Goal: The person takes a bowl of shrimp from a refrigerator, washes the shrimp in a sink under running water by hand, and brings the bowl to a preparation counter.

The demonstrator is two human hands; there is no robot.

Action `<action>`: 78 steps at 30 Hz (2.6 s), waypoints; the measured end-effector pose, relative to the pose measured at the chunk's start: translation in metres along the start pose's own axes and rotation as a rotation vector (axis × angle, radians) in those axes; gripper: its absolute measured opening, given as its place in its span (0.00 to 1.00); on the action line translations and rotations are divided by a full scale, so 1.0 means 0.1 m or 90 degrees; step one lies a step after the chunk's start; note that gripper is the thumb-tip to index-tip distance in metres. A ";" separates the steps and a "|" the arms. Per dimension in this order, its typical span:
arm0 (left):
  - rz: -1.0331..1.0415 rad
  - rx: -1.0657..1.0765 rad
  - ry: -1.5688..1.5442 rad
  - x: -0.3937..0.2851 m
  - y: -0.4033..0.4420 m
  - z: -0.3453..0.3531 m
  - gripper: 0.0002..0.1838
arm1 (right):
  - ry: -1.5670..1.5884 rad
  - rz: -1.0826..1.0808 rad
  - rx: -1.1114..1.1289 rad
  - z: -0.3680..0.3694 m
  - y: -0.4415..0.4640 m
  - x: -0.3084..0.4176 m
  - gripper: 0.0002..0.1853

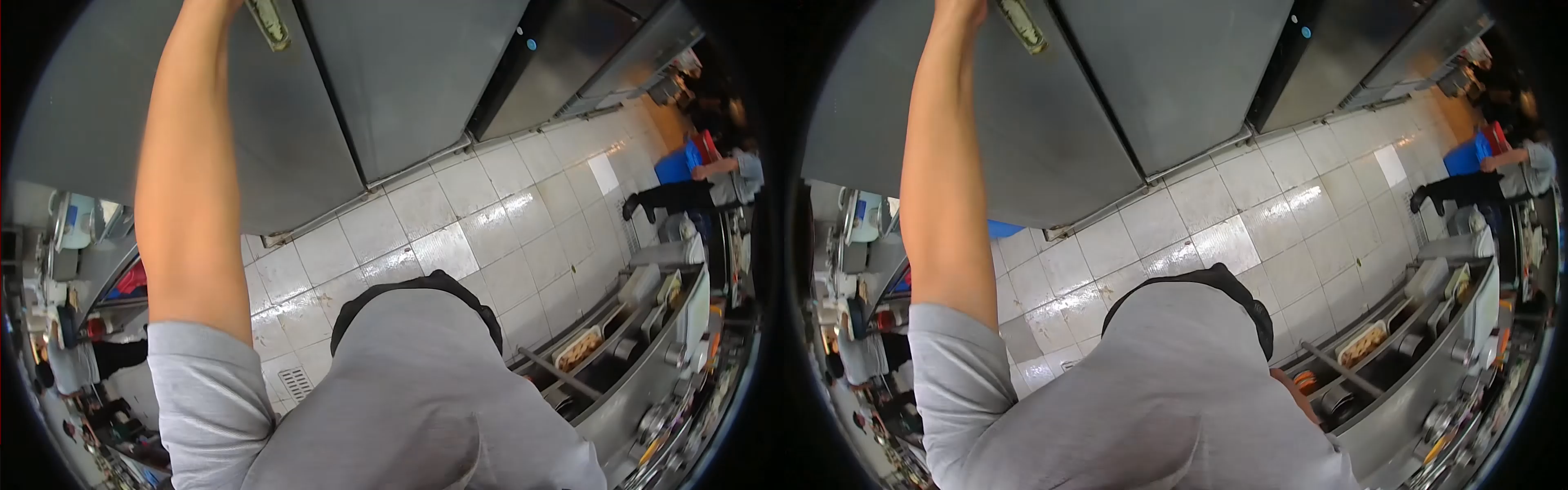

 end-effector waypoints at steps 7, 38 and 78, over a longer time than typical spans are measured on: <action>0.191 -0.138 -0.139 -0.31 -0.90 -0.49 0.12 | -0.328 -0.043 -0.071 -2.69 2.44 -0.89 0.26; 0.121 -0.497 -0.183 -1.08 -2.87 -5.81 0.20 | -0.394 -0.233 0.082 -2.44 0.84 1.54 0.30; -0.505 -0.140 0.017 1.01 -4.33 -4.81 0.33 | -0.237 -1.270 -0.533 -1.61 -2.62 7.27 0.23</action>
Point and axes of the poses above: each hand's wrist, its own y-axis towards the middle knuckle, its own z-axis out of the palm, x = y × z, the point moved 3 cm from there along y, towards the middle knuckle, and after that the axes turned 7 degrees about -x, right-handed, at the moved point
